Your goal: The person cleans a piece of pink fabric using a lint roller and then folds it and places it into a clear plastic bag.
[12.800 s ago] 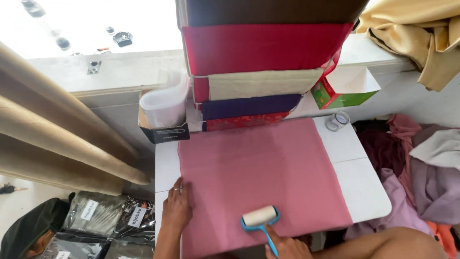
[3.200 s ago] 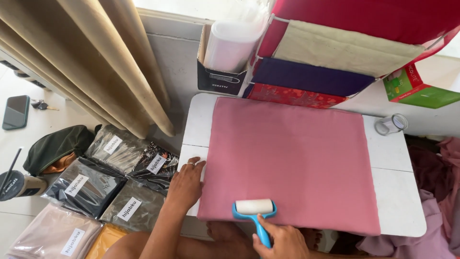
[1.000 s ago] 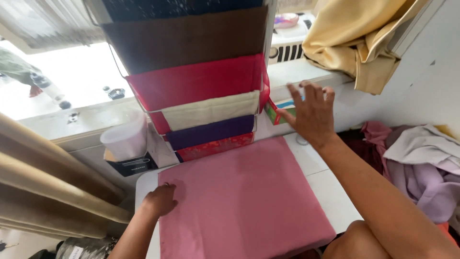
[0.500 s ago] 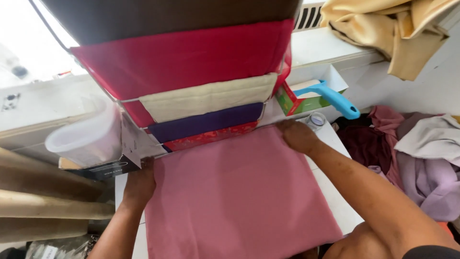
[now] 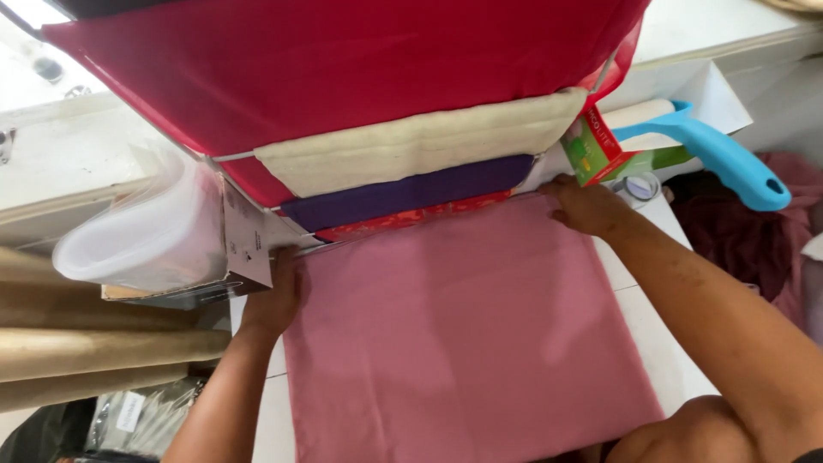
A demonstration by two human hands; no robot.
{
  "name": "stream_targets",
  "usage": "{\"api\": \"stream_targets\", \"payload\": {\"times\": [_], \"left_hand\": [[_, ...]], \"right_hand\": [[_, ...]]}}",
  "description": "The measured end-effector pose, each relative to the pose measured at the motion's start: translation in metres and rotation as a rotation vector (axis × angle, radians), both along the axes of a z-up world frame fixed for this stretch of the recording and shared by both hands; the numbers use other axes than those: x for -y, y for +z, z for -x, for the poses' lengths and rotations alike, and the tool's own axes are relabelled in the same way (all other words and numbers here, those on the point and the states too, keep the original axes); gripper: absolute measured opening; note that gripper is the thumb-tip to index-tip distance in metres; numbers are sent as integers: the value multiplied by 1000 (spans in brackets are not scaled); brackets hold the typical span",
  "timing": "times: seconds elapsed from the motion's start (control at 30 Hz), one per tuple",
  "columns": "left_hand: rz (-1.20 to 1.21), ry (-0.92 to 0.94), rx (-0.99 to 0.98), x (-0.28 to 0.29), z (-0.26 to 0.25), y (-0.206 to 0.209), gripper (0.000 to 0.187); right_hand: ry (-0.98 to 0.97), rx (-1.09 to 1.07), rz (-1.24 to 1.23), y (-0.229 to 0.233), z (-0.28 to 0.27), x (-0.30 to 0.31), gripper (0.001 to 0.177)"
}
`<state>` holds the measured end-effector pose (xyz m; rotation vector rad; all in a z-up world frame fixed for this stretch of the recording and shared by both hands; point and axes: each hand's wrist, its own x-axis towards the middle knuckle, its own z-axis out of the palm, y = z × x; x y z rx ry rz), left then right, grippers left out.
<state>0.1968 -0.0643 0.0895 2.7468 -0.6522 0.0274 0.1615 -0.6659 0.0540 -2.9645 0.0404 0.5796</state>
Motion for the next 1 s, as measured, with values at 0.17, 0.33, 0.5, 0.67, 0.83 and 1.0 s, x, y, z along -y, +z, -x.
{"api": "stream_targets", "payload": {"times": [0.17, 0.33, 0.5, 0.67, 0.83, 1.0], "left_hand": [[-293, 48, 85, -9, -15, -47, 46], [-271, 55, 36, -8, -21, -53, 44], [-333, -9, 62, -18, -22, -53, 29], [-369, -11, -39, -28, -3, -26, 37], [-386, 4, -283, -23, 18, 25, 50], [-147, -126, -122, -41, 45, 31, 26]], "right_hand": [[-88, -17, -4, 28, 8, -18, 52], [-85, 3, 6, 18, 7, -13, 46], [-32, -8, 59, 23, 15, -7, 27], [73, 37, 80, 58, 31, -8, 21], [113, 73, 71, 74, 59, -1, 19], [121, 24, 140, 109, 106, -24, 19]]}}
